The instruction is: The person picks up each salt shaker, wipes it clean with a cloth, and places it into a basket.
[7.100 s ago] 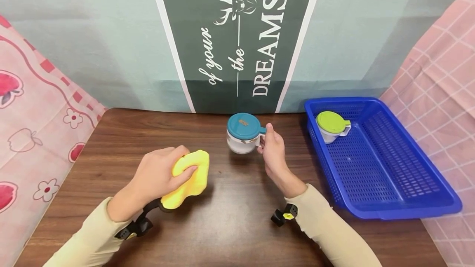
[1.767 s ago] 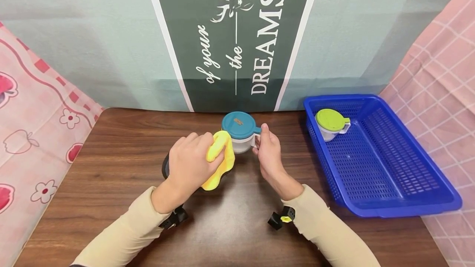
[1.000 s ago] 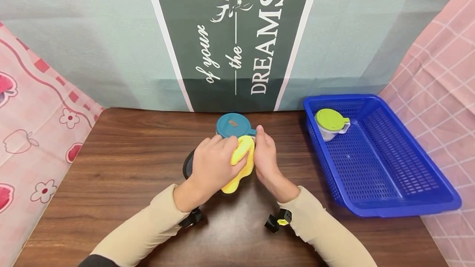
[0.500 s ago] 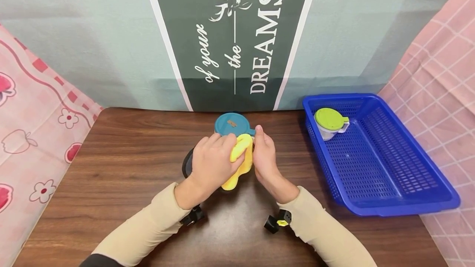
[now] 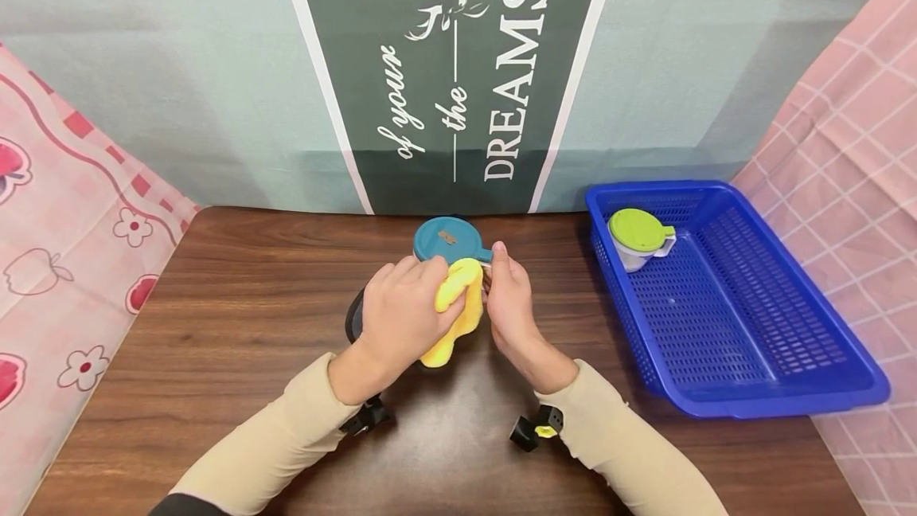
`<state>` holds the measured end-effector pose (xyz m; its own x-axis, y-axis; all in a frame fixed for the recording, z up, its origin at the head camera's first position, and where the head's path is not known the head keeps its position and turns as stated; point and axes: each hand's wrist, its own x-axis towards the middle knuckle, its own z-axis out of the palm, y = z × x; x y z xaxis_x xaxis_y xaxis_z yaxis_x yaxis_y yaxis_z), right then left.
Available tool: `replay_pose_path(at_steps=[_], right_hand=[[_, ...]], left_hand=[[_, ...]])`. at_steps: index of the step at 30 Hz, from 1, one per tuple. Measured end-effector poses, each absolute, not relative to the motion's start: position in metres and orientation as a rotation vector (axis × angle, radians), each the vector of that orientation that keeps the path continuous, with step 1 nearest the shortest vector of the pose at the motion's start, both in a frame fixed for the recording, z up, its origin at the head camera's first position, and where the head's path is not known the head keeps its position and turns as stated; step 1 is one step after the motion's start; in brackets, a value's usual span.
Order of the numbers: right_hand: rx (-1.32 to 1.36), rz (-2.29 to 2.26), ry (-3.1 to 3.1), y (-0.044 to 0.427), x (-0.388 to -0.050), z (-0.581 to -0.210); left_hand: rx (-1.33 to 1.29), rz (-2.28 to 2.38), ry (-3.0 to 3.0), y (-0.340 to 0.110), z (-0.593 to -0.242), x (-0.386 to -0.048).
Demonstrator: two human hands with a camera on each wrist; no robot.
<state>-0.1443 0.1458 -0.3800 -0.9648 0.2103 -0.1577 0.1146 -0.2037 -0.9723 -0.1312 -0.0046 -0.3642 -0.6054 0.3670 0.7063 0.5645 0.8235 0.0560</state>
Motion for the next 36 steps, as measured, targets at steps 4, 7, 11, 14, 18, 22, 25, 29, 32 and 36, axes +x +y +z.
replay_pose_path(at_steps=[4,7,11,14,18,22,25,29,32,36], right_hand=[[-0.344,2.369,-1.928,0.148,-0.145,-0.381],[-0.287,2.390,-1.915,0.149,-0.144,-0.382],[-0.258,2.415,-1.909,0.150,-0.144,-0.382],[-0.267,2.419,-1.915,0.151,-0.144,-0.381],[-0.302,2.402,-1.932,0.152,-0.144,-0.381],[-0.323,2.397,-1.935,0.153,-0.144,-0.381],[-0.326,2.398,-1.941,0.153,-0.144,-0.381],[-0.329,2.399,-1.939,0.154,-0.144,-0.382],[-0.330,2.401,-1.930,0.155,-0.145,-0.382],[-0.331,2.414,-1.924,0.155,-0.145,-0.383]], left_hand=[[-0.671,-0.365,-2.283,-0.009,-0.363,-0.131],[-0.658,-0.371,-2.281,-0.011,-0.363,-0.131],[-0.647,-0.369,-2.271,-0.014,-0.364,-0.131],[-0.645,-0.371,-2.256,-0.015,-0.364,-0.131],[-0.632,-0.376,-2.234,-0.018,-0.363,-0.132],[-0.616,-0.368,-2.210,-0.021,-0.364,-0.134],[-0.607,-0.367,-2.199,-0.023,-0.364,-0.135],[-0.589,-0.365,-2.188,-0.026,-0.365,-0.137],[-0.571,-0.355,-2.166,-0.029,-0.365,-0.140],[-0.553,-0.355,-2.153,-0.032,-0.366,-0.142]])
